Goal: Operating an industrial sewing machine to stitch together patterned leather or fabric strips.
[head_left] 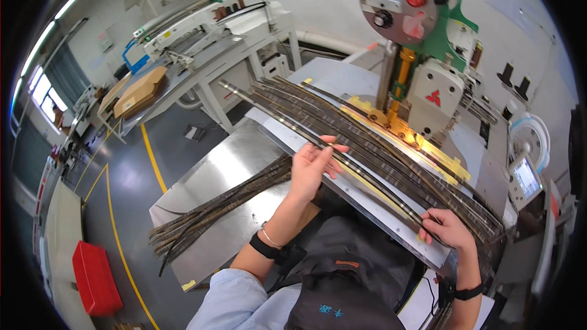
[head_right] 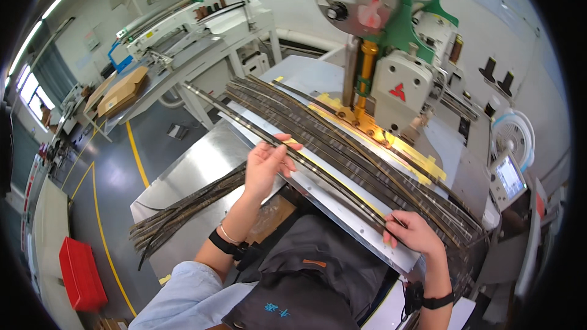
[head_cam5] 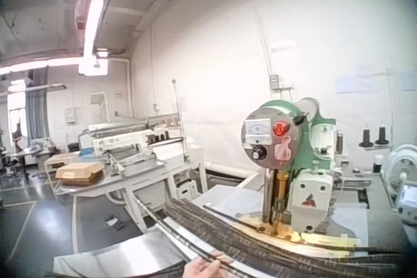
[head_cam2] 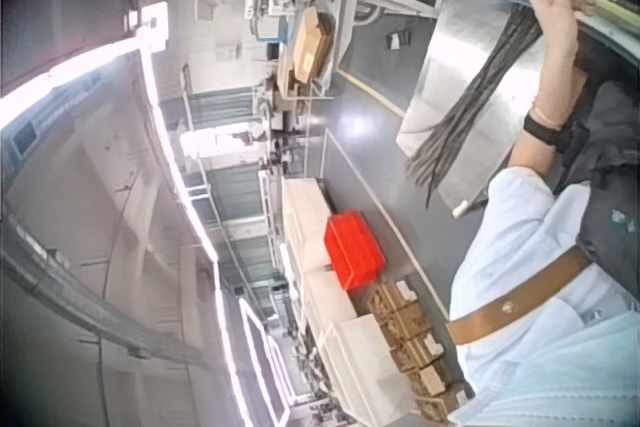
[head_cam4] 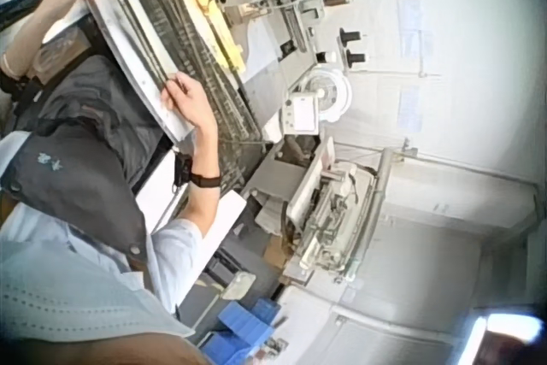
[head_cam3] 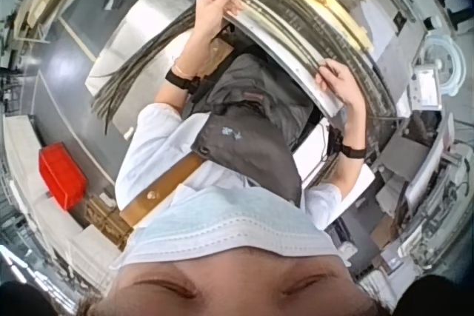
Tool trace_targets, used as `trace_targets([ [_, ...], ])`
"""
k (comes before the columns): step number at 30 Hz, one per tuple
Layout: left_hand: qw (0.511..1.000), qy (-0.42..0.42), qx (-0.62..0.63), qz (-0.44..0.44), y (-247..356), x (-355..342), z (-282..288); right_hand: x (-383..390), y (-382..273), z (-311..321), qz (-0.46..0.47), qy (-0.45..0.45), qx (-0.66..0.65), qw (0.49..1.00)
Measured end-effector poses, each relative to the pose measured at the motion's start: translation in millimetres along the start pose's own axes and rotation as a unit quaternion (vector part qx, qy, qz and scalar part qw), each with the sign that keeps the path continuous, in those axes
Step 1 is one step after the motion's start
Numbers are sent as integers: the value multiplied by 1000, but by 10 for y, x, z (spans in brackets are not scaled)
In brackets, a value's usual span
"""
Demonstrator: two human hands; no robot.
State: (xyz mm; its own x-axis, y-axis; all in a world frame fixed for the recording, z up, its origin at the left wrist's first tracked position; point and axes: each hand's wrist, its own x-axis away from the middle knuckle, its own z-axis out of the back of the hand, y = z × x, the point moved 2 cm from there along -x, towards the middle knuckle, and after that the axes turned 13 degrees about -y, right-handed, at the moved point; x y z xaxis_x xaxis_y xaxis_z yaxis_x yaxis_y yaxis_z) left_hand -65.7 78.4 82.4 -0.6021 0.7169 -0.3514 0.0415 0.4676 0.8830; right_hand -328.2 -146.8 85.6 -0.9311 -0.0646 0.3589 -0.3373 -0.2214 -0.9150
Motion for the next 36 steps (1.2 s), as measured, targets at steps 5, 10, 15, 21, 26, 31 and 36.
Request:
trace_targets([
  [5,998,18,67,-6,-68,67,23,11,17,-8,13,-5,17,1000],
  [10,990,-49,115,64,-214,172,-331,181,211,51,27,-10,4,1000],
  [15,993,-56,83,68,-266,172,-370,169,220,39,12,-18,0,1000],
  [21,995,-28,69,64,-241,196,-289,99,140,58,28,-10,53,998],
  [26,997,4,70,21,19,301,-23,-77,-25,260,104,180,411,887],
  [31,966,181,-166,-77,946,620,721,-304,187,573,-153,204,522,814],
  [36,774,417,-447,-165,2569,1608,1776,-408,223,592,-129,160,514,833],
])
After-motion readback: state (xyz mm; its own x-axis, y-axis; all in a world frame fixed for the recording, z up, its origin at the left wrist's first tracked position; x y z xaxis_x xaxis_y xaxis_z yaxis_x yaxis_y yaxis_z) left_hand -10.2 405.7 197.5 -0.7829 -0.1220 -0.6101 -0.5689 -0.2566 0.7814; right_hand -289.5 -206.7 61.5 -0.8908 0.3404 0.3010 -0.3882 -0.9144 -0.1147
